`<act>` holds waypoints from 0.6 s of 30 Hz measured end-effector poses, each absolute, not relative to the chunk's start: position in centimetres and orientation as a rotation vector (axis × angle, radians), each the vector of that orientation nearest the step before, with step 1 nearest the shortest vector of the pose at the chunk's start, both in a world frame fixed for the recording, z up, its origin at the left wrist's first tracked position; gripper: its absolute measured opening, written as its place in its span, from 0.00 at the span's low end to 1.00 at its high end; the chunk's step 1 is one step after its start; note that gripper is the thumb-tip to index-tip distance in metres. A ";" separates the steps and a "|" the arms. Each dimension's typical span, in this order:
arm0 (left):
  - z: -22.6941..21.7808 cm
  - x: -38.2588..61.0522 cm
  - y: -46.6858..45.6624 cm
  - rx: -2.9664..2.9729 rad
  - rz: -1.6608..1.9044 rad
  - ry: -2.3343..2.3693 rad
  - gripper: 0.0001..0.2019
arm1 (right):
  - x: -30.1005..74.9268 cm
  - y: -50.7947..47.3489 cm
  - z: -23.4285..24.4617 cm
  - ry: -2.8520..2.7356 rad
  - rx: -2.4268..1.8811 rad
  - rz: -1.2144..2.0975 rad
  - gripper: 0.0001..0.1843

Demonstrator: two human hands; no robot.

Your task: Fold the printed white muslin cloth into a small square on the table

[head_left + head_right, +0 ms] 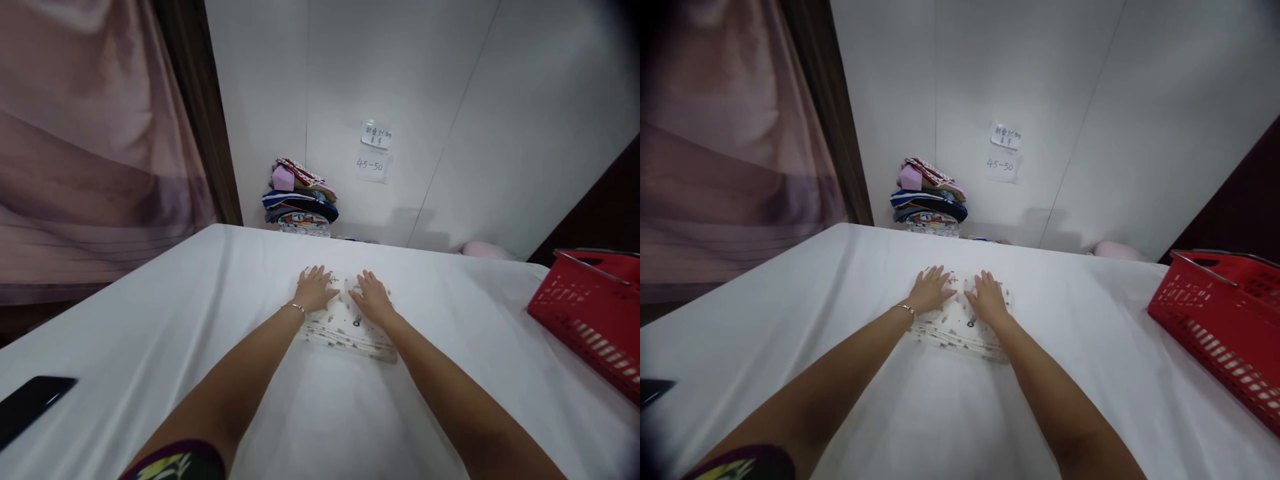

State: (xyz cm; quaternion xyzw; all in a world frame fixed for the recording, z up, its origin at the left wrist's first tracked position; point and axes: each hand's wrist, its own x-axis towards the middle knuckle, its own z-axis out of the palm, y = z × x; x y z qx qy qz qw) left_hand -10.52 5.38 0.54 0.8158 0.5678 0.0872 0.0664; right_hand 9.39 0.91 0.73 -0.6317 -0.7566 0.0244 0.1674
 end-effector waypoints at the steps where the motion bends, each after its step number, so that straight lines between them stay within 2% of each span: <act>1: -0.2 -10.6 5.6 2.440 0.253 1.727 0.33 | 9.6 1.6 0.2 -2.154 -1.865 0.069 0.31; 5: -2.4 -11.2 6.0 2.381 0.243 1.759 0.35 | 10.8 2.4 -2.4 -2.188 -1.953 0.007 0.32; 9: -2.7 -11.3 5.9 2.382 0.244 1.753 0.37 | 11.3 2.2 -3.6 -2.205 -1.959 -0.026 0.33; 18: -2.4 -11.0 5.6 2.416 0.209 1.788 0.36 | 8.9 4.3 0.2 -2.257 -2.079 0.186 0.39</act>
